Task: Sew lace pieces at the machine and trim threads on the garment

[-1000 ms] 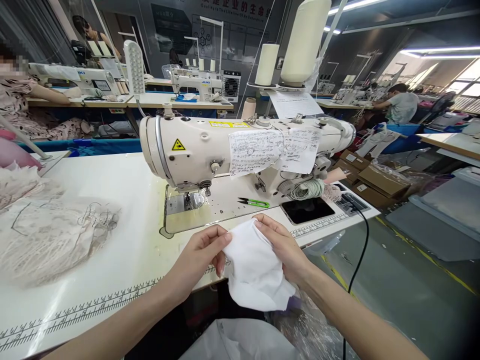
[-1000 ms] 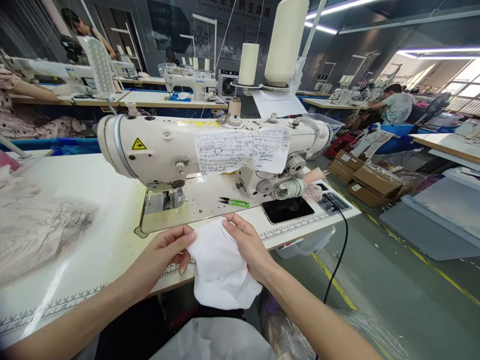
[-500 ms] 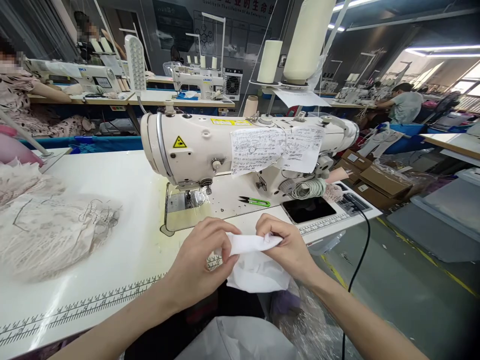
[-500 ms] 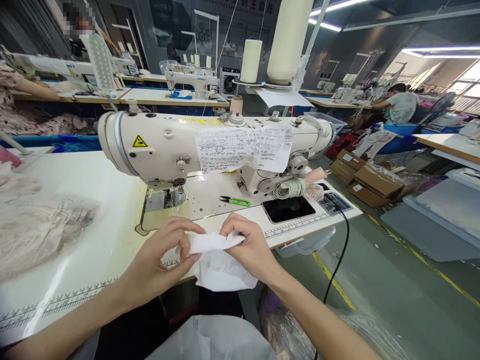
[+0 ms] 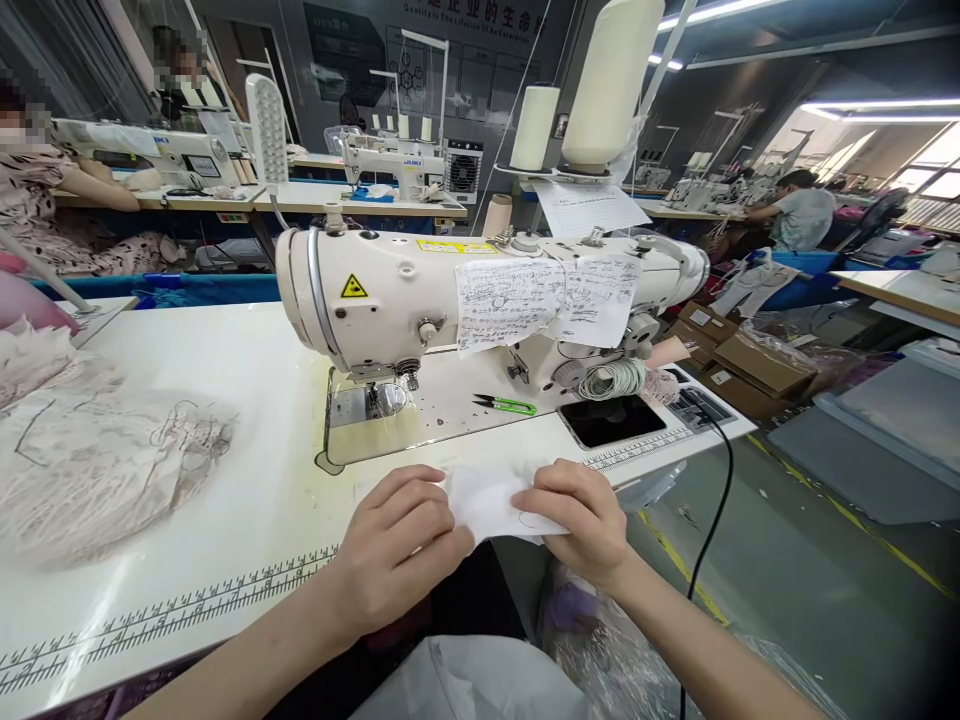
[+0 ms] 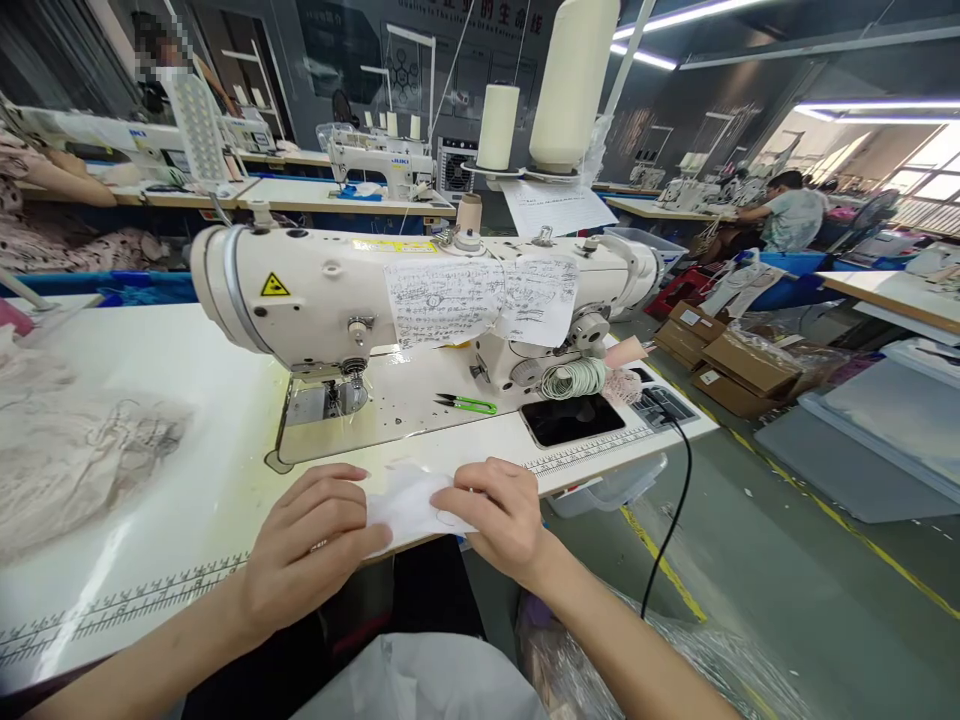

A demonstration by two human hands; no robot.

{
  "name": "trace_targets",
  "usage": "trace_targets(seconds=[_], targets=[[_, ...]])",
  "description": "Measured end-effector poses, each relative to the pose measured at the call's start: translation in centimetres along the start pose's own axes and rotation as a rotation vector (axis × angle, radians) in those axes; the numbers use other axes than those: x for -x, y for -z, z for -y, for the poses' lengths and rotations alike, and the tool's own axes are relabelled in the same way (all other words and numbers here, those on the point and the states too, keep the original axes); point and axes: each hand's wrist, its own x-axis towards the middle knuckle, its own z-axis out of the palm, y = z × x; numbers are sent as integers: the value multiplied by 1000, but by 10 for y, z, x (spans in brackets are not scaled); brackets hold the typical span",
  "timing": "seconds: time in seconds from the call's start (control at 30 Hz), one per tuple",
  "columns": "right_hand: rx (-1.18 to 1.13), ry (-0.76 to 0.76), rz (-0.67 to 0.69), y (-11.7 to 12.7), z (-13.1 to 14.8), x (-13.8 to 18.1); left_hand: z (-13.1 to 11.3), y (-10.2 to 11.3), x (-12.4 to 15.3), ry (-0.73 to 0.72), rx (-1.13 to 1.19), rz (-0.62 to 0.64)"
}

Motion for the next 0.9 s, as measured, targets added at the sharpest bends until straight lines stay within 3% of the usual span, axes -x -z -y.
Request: trace_targets(seconds=[0.27, 0.67, 0.9], targets=[[27, -15, -8, -2, -7, 9, -3, 0, 2, -172, -26, 31], [32, 32, -41, -2, -14, 20, -4, -4, 4, -142, 78, 25], [22, 191, 150, 11, -5, 5, 7, -1, 4, -148, -114, -13]])
